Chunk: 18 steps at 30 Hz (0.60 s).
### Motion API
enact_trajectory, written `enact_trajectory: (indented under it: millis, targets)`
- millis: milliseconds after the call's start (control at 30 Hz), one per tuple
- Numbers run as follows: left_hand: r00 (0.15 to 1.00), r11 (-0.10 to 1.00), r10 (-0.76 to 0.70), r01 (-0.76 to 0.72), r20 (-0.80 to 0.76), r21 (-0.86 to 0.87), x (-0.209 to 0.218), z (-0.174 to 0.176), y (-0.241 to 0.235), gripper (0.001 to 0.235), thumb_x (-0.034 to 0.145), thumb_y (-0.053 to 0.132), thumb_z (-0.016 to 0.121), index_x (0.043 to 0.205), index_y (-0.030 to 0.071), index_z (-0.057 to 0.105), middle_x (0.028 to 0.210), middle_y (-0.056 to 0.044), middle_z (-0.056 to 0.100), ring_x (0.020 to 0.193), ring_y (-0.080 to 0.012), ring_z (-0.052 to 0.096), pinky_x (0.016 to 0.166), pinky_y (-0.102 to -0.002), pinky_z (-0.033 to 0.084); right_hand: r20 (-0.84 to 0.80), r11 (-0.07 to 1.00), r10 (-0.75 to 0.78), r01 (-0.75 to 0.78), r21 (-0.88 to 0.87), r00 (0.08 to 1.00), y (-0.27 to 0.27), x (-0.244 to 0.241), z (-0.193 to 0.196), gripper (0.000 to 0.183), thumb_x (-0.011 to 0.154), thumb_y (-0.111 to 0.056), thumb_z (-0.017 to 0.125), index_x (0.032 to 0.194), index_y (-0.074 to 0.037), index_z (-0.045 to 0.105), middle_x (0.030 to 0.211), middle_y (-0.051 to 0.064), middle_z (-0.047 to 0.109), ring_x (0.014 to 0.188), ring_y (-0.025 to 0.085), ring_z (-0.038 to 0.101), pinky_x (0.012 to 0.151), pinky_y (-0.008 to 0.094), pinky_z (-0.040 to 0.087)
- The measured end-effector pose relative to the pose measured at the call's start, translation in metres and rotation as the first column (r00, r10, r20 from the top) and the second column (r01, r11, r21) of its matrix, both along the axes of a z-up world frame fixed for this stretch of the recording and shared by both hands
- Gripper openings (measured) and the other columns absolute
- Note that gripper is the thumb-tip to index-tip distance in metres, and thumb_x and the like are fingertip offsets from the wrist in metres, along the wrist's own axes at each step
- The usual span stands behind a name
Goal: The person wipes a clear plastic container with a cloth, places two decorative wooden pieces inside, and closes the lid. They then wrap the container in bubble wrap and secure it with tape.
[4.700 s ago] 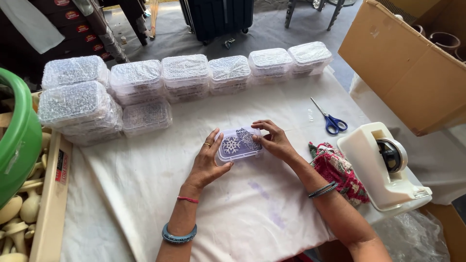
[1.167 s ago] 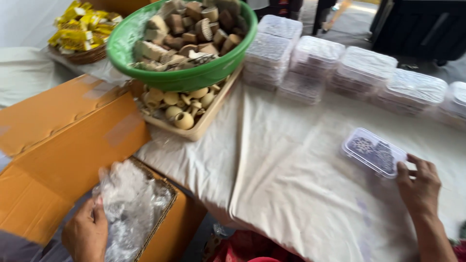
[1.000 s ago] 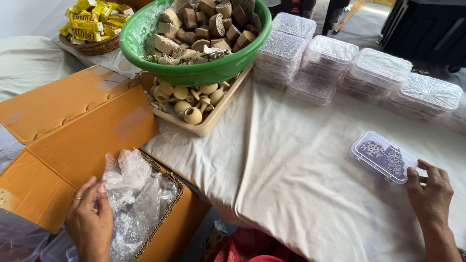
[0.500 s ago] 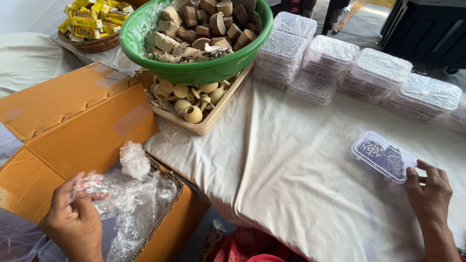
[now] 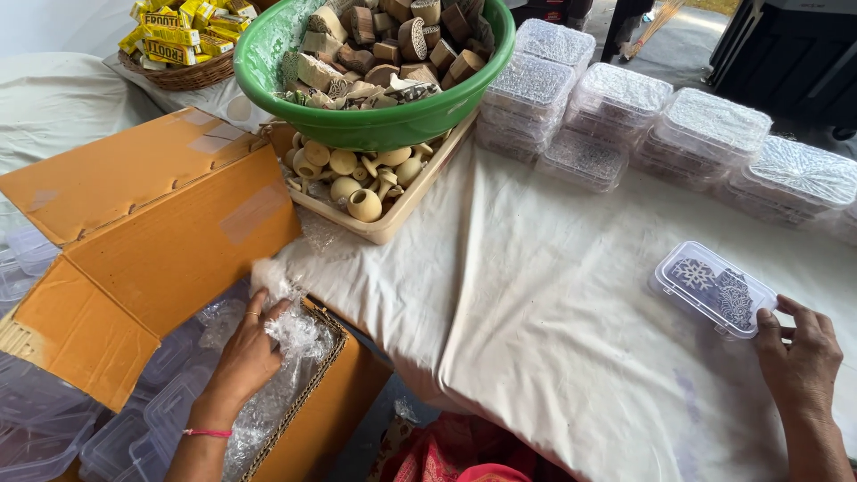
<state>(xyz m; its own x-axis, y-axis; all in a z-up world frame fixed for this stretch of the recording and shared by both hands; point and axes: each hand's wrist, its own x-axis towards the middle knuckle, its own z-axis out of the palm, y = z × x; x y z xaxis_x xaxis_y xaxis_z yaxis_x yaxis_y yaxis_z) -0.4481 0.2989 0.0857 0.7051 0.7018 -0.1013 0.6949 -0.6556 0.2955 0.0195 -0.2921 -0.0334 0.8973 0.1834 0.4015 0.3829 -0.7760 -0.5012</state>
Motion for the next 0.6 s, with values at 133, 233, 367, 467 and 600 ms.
enact_trajectory:
  millis: [133, 233, 367, 467, 600]
  targets:
    - [0.99, 0.999, 0.022, -0.018, -0.14, 0.029, -0.01, -0.06, 0.037, 0.045, 0.088, 0.008, 0.063, 0.132, 0.004, 0.058, 0.139, -0.021, 0.057, 0.118, -0.039, 0.066, 0.102, -0.045, 0.055, -0.006, 1.0, -0.001, 0.001, 0.005, 1.0, 0.0, 0.0, 0.002, 0.036, 0.114, -0.022, 0.067, 0.138, 0.005, 0.065, 0.128, 0.028, 0.062, 0.104, 0.035, 0.072, 0.082, 0.041, 0.061]
    - [0.951, 0.998, 0.057, -0.058, -0.305, 0.004, -0.009, -0.108, 0.054, 0.033, 0.093, 0.013, 0.059, 0.121, -0.004, 0.065, 0.121, -0.024, 0.07, 0.107, -0.0363, 0.074, 0.096, -0.044, 0.06, -0.032, 0.999, 0.016, -0.014, 0.043, 0.999, -0.001, 0.001, -0.002, 0.038, 0.114, -0.022, 0.065, 0.141, 0.004, 0.063, 0.125, 0.025, 0.067, 0.105, 0.033, 0.072, 0.083, 0.041, 0.061]
    - [0.961, 1.0, -0.001, -0.005, -0.277, -0.019, 0.013, -0.149, 0.086, 0.035, 0.09, 0.011, 0.056, 0.121, 0.007, 0.071, 0.123, -0.023, 0.07, 0.115, -0.0397, 0.066, 0.098, -0.047, 0.055, -0.026, 1.0, 0.014, -0.013, 0.023, 1.0, 0.003, -0.004, 0.006, 0.037, 0.114, -0.022, 0.065, 0.14, 0.004, 0.064, 0.124, 0.024, 0.068, 0.105, 0.032, 0.072, 0.084, 0.041, 0.061]
    - [0.913, 0.974, -0.049, 0.133, -0.404, 0.183, 0.023, -0.225, 0.144, 0.035, 0.092, 0.024, 0.058, 0.118, 0.007, 0.072, 0.125, -0.019, 0.071, 0.119, -0.0322, 0.068, 0.103, -0.042, 0.055, -0.035, 0.998, 0.014, -0.012, 0.054, 0.999, 0.004, -0.004, 0.01, 0.036, 0.112, -0.02, 0.065, 0.14, 0.003, 0.064, 0.123, 0.023, 0.069, 0.104, 0.031, 0.072, 0.084, 0.041, 0.06]
    - [0.893, 0.994, -0.045, 0.083, -0.447, 0.066, 0.023, -0.172, 0.129, 0.043, 0.09, 0.023, 0.055, 0.128, 0.01, 0.069, 0.137, -0.016, 0.066, 0.127, -0.0331, 0.064, 0.107, -0.042, 0.053, -0.038, 0.998, 0.02, -0.018, 0.065, 0.999, 0.004, -0.004, 0.011, 0.036, 0.112, -0.021, 0.065, 0.139, 0.003, 0.064, 0.123, 0.023, 0.07, 0.103, 0.03, 0.072, 0.086, 0.041, 0.06]
